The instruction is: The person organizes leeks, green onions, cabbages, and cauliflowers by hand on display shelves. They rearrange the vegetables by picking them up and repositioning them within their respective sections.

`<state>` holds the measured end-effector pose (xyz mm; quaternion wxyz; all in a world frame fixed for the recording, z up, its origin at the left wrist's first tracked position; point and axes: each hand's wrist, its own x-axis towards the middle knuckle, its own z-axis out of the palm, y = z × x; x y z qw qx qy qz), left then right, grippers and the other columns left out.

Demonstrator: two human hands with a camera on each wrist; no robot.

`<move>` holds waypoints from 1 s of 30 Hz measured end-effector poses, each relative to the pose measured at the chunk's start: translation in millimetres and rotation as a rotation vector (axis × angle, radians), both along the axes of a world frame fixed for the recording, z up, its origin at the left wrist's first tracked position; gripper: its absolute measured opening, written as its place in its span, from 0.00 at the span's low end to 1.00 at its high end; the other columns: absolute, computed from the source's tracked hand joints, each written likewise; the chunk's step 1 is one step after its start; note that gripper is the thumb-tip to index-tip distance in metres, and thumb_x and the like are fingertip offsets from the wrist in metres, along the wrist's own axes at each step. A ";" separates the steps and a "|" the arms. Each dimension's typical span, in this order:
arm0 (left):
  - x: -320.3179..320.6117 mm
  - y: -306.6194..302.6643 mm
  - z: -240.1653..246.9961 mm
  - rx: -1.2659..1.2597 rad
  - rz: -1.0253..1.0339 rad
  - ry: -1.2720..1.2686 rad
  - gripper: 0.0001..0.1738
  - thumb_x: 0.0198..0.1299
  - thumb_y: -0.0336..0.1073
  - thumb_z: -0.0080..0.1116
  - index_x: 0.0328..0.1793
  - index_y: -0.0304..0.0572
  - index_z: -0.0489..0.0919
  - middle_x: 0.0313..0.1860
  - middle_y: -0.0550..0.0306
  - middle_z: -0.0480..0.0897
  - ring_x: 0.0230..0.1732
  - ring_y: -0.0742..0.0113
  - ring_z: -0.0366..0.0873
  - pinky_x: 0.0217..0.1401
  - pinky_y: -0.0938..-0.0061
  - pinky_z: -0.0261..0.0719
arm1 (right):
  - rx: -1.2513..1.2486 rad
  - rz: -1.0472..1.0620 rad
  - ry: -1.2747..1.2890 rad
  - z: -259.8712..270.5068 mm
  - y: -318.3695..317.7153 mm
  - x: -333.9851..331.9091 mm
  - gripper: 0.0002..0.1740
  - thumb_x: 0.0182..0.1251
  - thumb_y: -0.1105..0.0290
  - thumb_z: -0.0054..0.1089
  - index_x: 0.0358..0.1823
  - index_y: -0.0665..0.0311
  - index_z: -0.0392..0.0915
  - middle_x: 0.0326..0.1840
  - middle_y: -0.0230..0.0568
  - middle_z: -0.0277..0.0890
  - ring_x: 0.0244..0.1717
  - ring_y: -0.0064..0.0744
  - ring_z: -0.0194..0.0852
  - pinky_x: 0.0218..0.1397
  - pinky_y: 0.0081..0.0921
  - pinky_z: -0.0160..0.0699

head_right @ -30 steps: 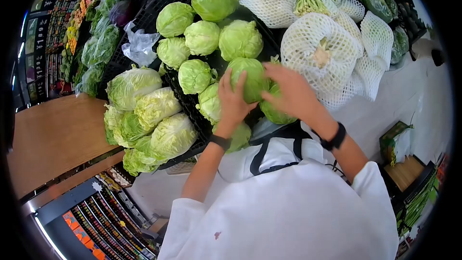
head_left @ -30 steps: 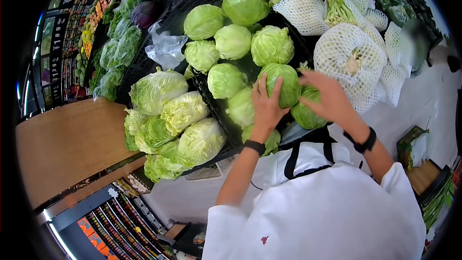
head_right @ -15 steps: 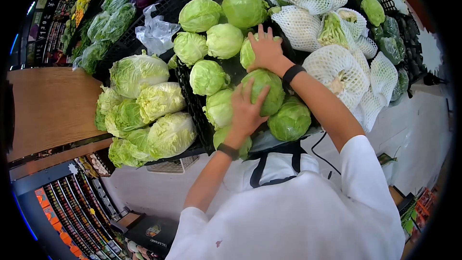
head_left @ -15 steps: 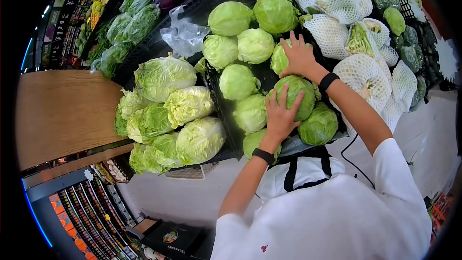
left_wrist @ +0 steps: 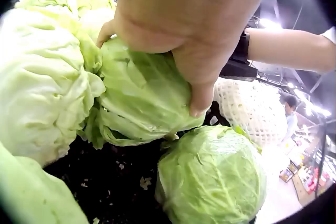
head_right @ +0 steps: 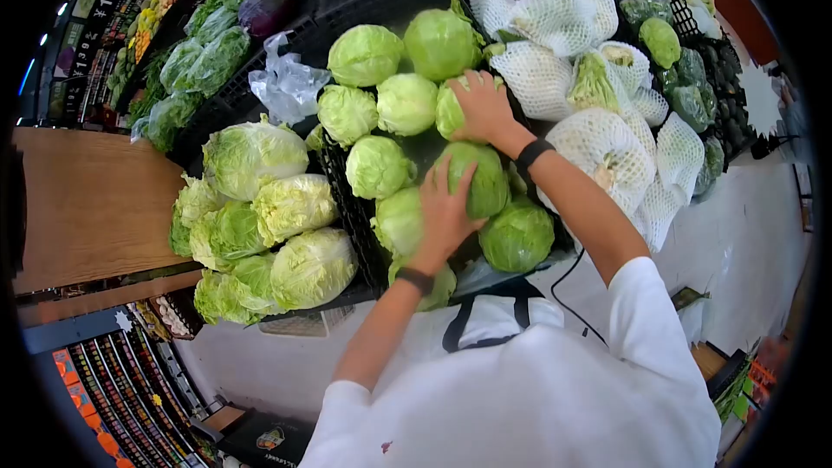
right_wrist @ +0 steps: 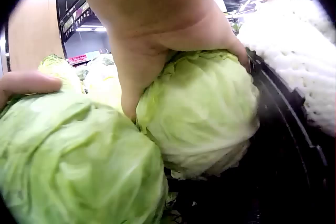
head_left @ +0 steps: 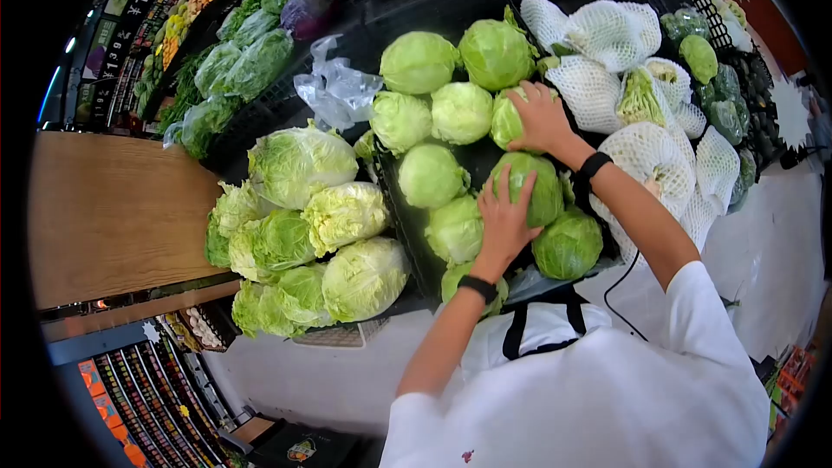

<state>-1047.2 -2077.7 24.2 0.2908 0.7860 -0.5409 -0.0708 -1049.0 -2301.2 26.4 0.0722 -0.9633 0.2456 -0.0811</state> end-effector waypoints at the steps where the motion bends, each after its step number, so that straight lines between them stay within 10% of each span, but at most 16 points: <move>1: -3.0 0.4 -2.4 0.014 -0.004 0.011 0.67 0.27 0.40 0.87 0.82 0.65 0.65 0.80 0.41 0.58 0.74 0.30 0.59 0.71 0.38 0.61 | 0.014 -0.004 0.011 -7.3 1.7 -3.1 0.64 0.30 0.44 0.87 0.75 0.49 0.65 0.76 0.51 0.61 0.77 0.61 0.57 0.63 0.63 0.73; 13: -5.4 -3.0 -17.2 0.017 0.028 -0.082 0.68 0.26 0.46 0.88 0.81 0.53 0.64 0.79 0.37 0.60 0.73 0.32 0.62 0.73 0.41 0.66 | -0.130 -0.092 -0.031 -0.3 29.7 -12.7 0.55 0.42 0.50 0.82 0.75 0.51 0.66 0.78 0.50 0.59 0.80 0.57 0.54 0.71 0.69 0.62; 17: 12.1 17.9 -4.0 0.225 -0.002 -0.166 0.73 0.29 0.52 0.87 0.85 0.52 0.57 0.78 0.39 0.62 0.77 0.37 0.60 0.76 0.37 0.60 | 0.374 0.084 -0.330 14.1 69.4 -64.9 0.43 0.53 0.55 0.73 0.70 0.61 0.68 0.75 0.50 0.63 0.79 0.57 0.57 0.75 0.58 0.60; 19: 34.5 41.7 -5.3 0.310 -0.032 -0.226 0.72 0.29 0.51 0.87 0.84 0.46 0.58 0.74 0.40 0.67 0.77 0.46 0.62 0.80 0.42 0.56 | 0.249 0.325 -0.021 19.1 95.9 -88.4 0.46 0.52 0.54 0.75 0.73 0.58 0.67 0.79 0.50 0.60 0.81 0.58 0.54 0.79 0.53 0.58; 23: 58.0 66.6 -14.2 0.465 -0.061 -0.155 0.66 0.32 0.47 0.86 0.82 0.42 0.61 0.73 0.41 0.71 0.79 0.50 0.62 0.83 0.48 0.55 | 0.060 0.186 0.108 6.4 125.1 -89.5 0.61 0.40 0.56 0.85 0.79 0.51 0.60 0.84 0.48 0.50 0.85 0.61 0.42 0.75 0.74 0.54; 30: 55.5 76.3 -7.9 0.412 -0.058 -0.187 0.56 0.36 0.44 0.84 0.75 0.46 0.67 0.77 0.49 0.69 0.80 0.51 0.61 0.83 0.48 0.54 | 0.101 0.183 0.173 -5.3 130.8 -79.8 0.66 0.36 0.56 0.88 0.81 0.47 0.57 0.86 0.46 0.46 0.86 0.63 0.37 0.74 0.82 0.50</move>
